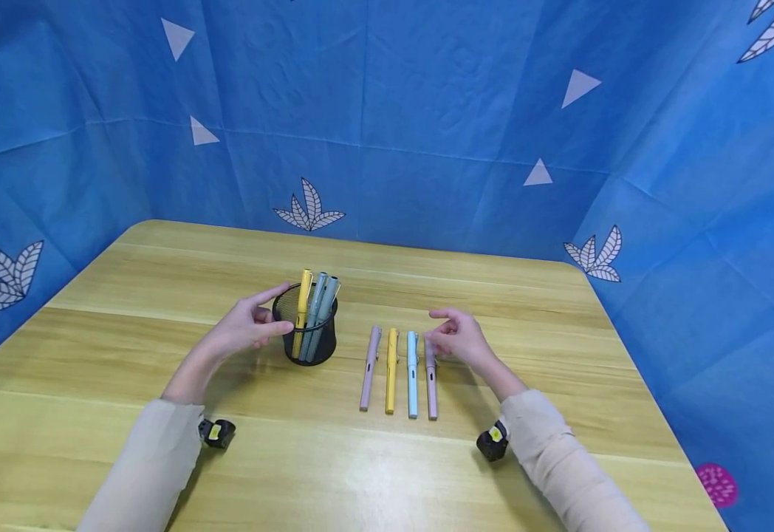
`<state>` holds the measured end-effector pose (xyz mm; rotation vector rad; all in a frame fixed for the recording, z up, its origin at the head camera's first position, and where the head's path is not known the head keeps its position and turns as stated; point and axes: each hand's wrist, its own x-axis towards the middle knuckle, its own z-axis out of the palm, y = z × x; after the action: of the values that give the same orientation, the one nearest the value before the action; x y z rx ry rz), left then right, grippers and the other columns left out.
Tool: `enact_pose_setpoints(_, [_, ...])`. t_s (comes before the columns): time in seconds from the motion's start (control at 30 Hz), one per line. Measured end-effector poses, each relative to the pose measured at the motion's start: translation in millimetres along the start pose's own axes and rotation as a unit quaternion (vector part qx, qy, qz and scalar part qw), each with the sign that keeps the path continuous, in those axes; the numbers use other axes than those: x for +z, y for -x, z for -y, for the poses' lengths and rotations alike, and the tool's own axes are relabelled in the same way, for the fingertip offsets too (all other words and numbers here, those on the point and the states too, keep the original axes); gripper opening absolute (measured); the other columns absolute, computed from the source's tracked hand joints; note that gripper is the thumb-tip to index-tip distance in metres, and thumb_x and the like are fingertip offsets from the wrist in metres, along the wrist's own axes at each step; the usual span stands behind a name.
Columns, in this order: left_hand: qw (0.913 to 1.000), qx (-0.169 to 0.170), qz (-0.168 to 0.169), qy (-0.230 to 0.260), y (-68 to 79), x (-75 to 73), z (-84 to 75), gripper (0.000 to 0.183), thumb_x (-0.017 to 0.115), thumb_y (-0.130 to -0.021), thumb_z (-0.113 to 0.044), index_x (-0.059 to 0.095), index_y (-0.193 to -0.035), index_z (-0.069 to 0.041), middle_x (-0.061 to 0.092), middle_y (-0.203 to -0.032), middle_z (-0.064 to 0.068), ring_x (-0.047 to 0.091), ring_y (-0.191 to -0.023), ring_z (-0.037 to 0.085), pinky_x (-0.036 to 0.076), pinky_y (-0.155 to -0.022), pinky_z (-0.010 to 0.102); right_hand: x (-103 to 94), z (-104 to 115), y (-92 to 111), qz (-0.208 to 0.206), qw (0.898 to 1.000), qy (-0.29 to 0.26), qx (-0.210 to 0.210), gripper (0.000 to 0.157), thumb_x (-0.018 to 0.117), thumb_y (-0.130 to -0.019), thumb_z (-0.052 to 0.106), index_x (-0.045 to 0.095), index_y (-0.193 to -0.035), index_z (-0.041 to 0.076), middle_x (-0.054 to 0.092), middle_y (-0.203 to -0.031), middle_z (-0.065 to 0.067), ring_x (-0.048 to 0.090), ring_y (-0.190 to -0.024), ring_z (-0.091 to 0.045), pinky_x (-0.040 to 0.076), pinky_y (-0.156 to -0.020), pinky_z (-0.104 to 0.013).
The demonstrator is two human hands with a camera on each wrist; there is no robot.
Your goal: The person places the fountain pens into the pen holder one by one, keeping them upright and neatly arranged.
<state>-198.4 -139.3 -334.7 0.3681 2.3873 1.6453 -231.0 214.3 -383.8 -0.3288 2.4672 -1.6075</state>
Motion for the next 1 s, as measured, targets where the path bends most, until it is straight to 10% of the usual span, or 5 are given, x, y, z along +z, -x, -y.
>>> enact_pose_setpoints(1.0, [0.9999, -0.010, 0.001, 0.004, -0.8, 0.3, 1.3, 0.073, 0.064, -0.083, -0.011, 0.023, -0.143, -0.012, 0.039, -0.056, 0.001, 0.039, -0.049, 0.017, 0.038, -0.049, 0.028, -5.2, -15, -7, 0.116, 0.986, 0.072, 0.097, 0.064, 0.063, -0.084, 0.016, 0.031, -0.136, -0.003, 0.058, -0.060, -0.011, 0.053, -0.042, -0.018, 0.048, -0.042, -0.033])
